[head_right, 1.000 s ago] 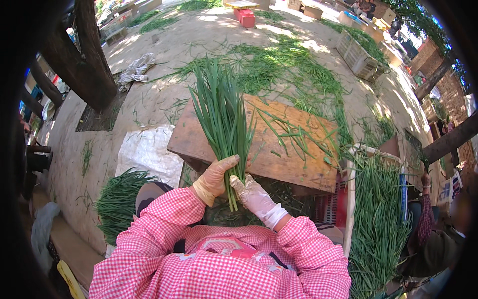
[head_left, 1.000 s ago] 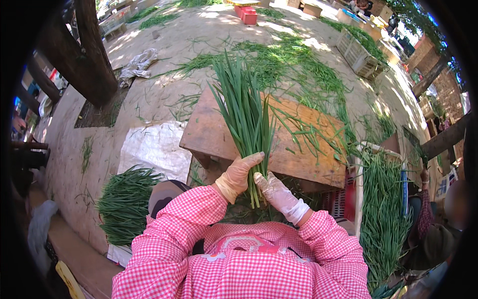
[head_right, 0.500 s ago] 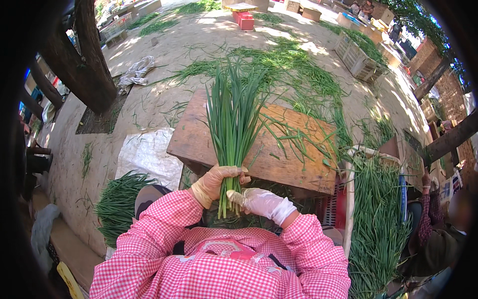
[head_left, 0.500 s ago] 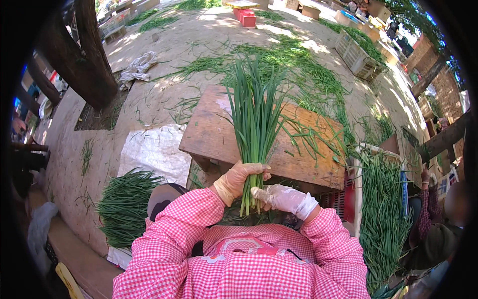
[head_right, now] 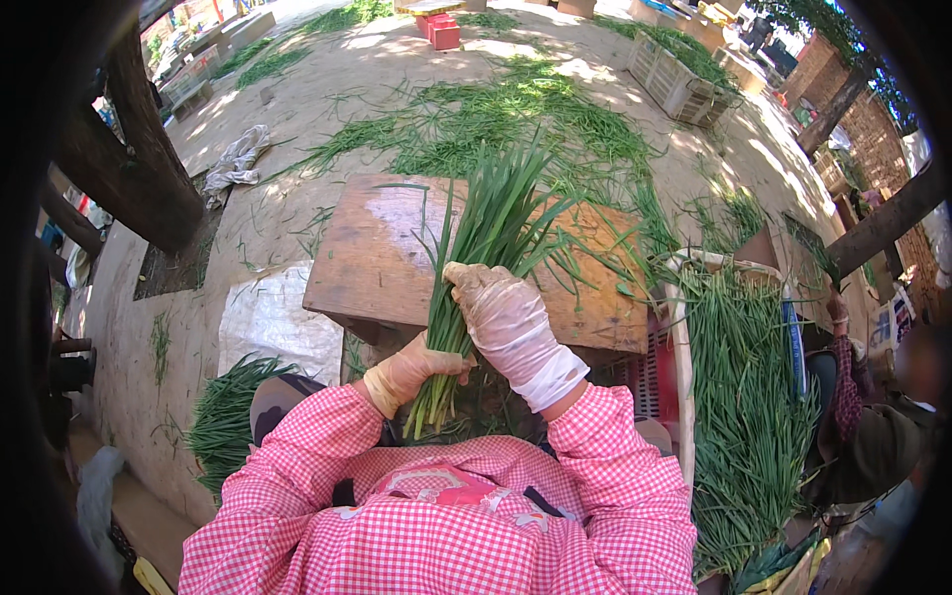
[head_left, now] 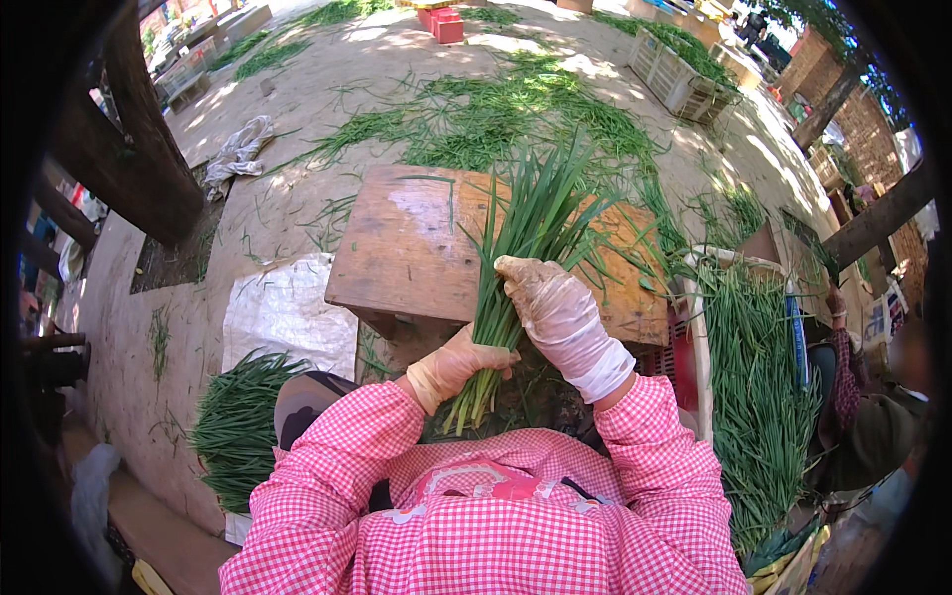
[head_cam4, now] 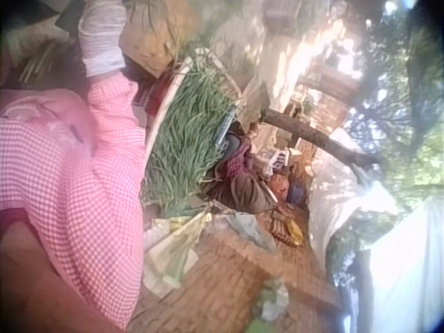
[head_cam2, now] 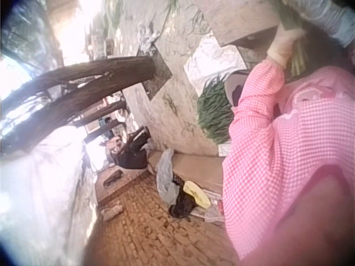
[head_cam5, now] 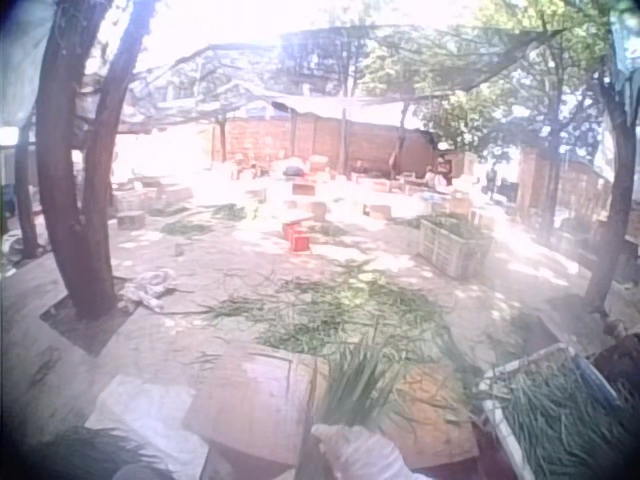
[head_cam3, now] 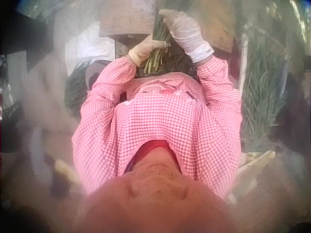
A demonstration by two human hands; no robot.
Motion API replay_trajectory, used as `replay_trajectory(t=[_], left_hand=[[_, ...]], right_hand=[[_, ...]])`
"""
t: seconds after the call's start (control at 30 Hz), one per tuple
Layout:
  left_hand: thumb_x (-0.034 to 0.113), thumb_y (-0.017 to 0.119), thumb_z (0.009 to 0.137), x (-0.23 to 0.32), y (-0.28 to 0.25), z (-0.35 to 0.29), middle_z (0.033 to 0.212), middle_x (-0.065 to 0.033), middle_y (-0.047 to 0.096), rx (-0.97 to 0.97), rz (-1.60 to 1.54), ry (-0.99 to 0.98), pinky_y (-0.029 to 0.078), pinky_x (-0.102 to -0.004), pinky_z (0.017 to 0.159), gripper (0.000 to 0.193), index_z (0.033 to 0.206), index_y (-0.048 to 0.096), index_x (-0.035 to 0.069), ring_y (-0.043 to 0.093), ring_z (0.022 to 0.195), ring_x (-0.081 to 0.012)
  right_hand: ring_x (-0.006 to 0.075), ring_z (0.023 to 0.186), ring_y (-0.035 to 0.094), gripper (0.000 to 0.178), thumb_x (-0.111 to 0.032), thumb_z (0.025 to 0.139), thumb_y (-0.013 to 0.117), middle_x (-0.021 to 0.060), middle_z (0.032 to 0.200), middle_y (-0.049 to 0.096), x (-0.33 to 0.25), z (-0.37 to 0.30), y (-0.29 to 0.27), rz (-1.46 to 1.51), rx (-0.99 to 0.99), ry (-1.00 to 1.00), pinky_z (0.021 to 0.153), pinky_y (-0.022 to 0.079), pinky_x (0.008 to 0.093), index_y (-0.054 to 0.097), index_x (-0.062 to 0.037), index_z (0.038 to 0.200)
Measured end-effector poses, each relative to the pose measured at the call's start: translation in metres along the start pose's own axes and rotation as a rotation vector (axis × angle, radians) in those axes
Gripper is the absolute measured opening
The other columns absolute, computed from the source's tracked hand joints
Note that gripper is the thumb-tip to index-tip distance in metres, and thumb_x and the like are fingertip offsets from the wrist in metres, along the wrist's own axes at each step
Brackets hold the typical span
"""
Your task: The person bundles green stalks by hand on a wooden table, gathering them into groups, adjusting their alignment, and securing each bundle with a thin strip of material before placing it onto a pile.
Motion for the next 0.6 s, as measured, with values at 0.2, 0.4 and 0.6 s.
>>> replay_trajectory(t=[0.2,0.4,0.6], left_hand=[[0.01,0.069,0.071,0.007,0.007,-0.001,0.082,-0.0075,0.06,-0.019,-0.017,0.063,0.047,-0.0293,0.067,0.03,0.097,0.057,0.0,0.058,0.07,-0.0168],[0.009,0.07,0.071,0.007,0.004,-0.001,0.082,-0.0074,0.06,0.001,-0.041,0.055,0.047,-0.0283,0.066,0.031,0.097,0.057,0.0,0.058,0.07,-0.0165],[0.011,0.07,0.071,0.004,0.003,-0.002,0.082,-0.0061,0.06,0.01,-0.014,0.042,0.047,-0.0277,0.066,0.03,0.097,0.057,0.001,0.058,0.07,-0.0157]], right_hand=[[0.0294,0.086,0.06,0.016,-0.007,0.086,0.051,0.0134,0.094,0.062,0.024,-0.005,0.0,0.33,0.122,0.175,0.074,0.048,0.0362,0.056,-0.0059,0.101],[0.0212,0.083,0.062,0.017,-0.004,0.088,0.053,0.0111,0.09,0.061,0.026,-0.007,-0.007,0.32,0.141,0.204,0.073,0.048,0.0287,0.054,-0.0035,0.105],[0.0302,0.085,0.06,0.016,-0.012,0.086,0.054,0.0128,0.092,0.061,0.011,-0.003,-0.012,0.271,0.152,0.09,0.072,0.048,0.0371,0.057,-0.0068,0.101]])
Point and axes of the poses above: each hand's wrist, its own z-axis towards the middle knuckle, its own y-axis out of the palm, x = y × z, the point moved 10 cm from there along z, towards the middle knuckle
